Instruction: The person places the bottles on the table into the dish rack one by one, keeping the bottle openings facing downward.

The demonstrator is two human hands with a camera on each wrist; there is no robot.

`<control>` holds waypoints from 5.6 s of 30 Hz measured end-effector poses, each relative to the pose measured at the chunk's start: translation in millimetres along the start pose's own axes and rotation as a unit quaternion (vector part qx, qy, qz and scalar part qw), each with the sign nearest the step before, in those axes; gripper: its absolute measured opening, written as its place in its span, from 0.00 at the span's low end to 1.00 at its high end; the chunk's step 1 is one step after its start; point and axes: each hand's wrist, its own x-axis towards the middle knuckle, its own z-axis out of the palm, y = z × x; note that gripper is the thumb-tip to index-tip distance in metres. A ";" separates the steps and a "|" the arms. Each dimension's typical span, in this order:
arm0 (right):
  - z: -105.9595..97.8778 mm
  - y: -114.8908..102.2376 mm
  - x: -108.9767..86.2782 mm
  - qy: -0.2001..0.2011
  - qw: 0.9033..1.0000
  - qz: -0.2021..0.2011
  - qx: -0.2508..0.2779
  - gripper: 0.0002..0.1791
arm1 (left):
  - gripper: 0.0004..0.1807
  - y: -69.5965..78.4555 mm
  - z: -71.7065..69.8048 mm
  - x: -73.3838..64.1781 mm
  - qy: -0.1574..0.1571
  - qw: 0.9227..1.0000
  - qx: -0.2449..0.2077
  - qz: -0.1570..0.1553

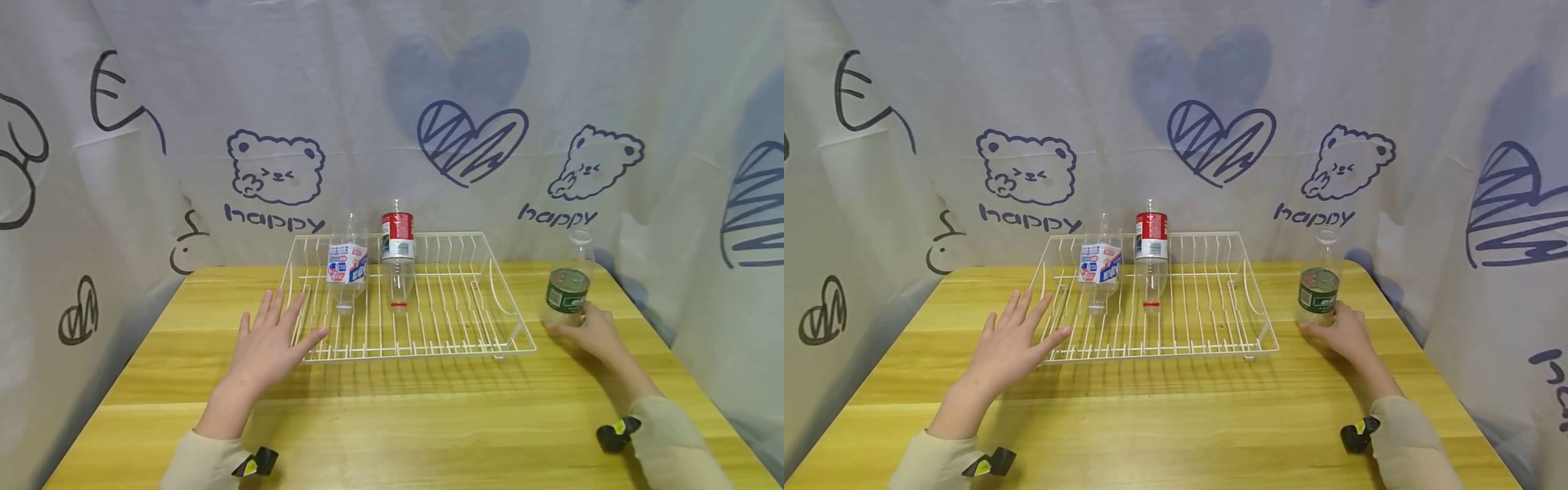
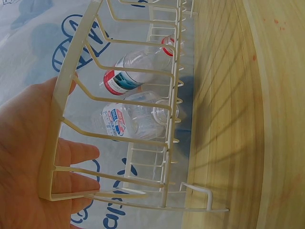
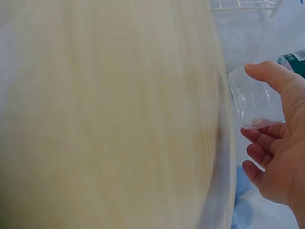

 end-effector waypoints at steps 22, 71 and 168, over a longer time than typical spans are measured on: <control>-53.3 -52.4 -34.8 0.183 0.959 -0.125 -0.175 0.45 | 0.50 -0.1 0.3 1.1 -0.002 1.000 0.012 0.004; -55.6 -162.1 -49.1 0.303 0.843 -0.377 -0.237 0.32 | 0.45 123.4 -5.6 39.8 0.277 0.918 0.066 0.276; -26.2 -287.9 -10.8 0.207 0.908 -0.064 0.360 0.37 | 0.44 139.5 31.9 45.3 0.354 0.918 -0.007 0.182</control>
